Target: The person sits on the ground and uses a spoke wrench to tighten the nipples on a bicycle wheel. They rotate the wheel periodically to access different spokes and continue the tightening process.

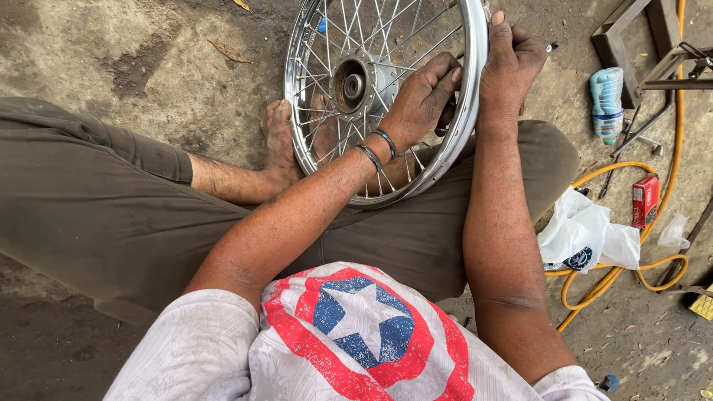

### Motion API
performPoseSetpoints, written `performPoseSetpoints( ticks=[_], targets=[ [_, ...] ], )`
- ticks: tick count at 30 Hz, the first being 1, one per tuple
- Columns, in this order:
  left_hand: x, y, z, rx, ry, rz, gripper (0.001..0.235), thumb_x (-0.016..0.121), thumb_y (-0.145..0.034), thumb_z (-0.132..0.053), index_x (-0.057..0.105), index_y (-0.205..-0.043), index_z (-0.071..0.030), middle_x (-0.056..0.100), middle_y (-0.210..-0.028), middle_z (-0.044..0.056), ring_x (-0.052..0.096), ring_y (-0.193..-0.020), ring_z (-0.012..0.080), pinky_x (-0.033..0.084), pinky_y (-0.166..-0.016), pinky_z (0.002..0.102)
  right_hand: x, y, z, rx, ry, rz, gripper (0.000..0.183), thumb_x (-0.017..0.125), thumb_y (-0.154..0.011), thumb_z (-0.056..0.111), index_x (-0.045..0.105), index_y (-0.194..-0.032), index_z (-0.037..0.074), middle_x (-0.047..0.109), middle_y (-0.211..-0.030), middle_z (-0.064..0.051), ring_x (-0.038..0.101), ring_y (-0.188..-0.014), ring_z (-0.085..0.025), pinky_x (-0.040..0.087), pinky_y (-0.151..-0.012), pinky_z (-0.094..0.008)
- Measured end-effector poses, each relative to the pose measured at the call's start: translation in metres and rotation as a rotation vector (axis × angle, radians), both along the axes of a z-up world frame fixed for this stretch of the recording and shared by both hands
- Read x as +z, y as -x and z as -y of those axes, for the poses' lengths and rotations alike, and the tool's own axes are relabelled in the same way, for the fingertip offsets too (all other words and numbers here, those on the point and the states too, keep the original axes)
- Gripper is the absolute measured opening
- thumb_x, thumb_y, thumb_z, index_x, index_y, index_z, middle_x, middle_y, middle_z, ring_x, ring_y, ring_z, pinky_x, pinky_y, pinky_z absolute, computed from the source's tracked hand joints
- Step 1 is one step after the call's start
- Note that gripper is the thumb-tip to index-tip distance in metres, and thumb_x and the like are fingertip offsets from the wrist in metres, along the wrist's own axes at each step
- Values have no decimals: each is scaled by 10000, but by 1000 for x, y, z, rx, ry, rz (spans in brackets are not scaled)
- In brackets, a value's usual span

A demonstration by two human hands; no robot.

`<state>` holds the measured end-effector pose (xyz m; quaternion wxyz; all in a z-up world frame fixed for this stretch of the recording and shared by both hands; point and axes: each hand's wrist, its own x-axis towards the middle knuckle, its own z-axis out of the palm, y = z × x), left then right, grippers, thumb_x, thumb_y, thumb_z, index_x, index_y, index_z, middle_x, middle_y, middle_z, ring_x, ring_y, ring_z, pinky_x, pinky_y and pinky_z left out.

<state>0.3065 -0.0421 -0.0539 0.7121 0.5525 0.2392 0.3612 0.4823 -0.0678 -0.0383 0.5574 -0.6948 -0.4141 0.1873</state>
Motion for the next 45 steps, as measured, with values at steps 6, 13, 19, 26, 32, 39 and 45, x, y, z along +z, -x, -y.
performPoseSetpoints(
  ticks=[6,13,19,26,32,39,45],
  targets=[
    [1,2,-2,-96,142,95,395,478,-1096,-473,619,-996,-117,592,-709,-11,594,-533,61,537,-466,221,10,6,-1,8,20,-7,354,710,-1056,252,716,-793,16,686,-628,-66,663,-502,-123,532,-434,-271],
    [3,2,-2,-102,133,62,341,482,-1082,-435,604,-999,-128,599,-660,-24,636,-505,53,546,-419,215,8,4,1,-8,25,-10,358,719,-1081,248,690,-801,28,639,-633,-53,636,-525,-113,516,-459,-267],
    [6,7,-3,-109,149,117,343,490,-1050,-436,557,-1161,-119,627,-660,-23,647,-503,58,551,-407,221,3,-1,0,-10,7,-27,357,728,-1069,240,678,-781,35,637,-625,-53,616,-515,-114,488,-457,-270],
    [-4,1,1,-86,82,89,402,483,-1067,-484,606,-1174,-117,621,-678,-18,657,-508,53,569,-424,209,0,-6,1,-7,14,6,361,723,-1071,239,672,-769,48,625,-612,-43,601,-506,-108,469,-453,-266],
    [-17,-4,-1,-156,258,182,461,501,-1086,-483,578,-1211,-47,650,-721,15,684,-568,79,572,-452,221,-2,-10,1,-3,10,6,392,730,-1068,246,655,-732,59,594,-590,-34,559,-494,-105,436,-455,-283],
    [-20,4,-11,-259,332,387,482,604,-1024,-459,535,-1266,-47,680,-796,42,718,-653,106,602,-492,253,-4,-13,0,-1,12,4,402,730,-1078,239,641,-728,62,569,-588,-28,533,-497,-99,418,-463,-281],
    [-21,-16,-2,-98,95,-27,411,517,-1172,-449,665,-1038,-90,537,-711,7,576,-583,70,514,-493,206,0,-9,0,-21,30,-77,362,694,-1048,195,645,-713,66,619,-588,-45,608,-470,-121,501,-409,-305]
  ],
)
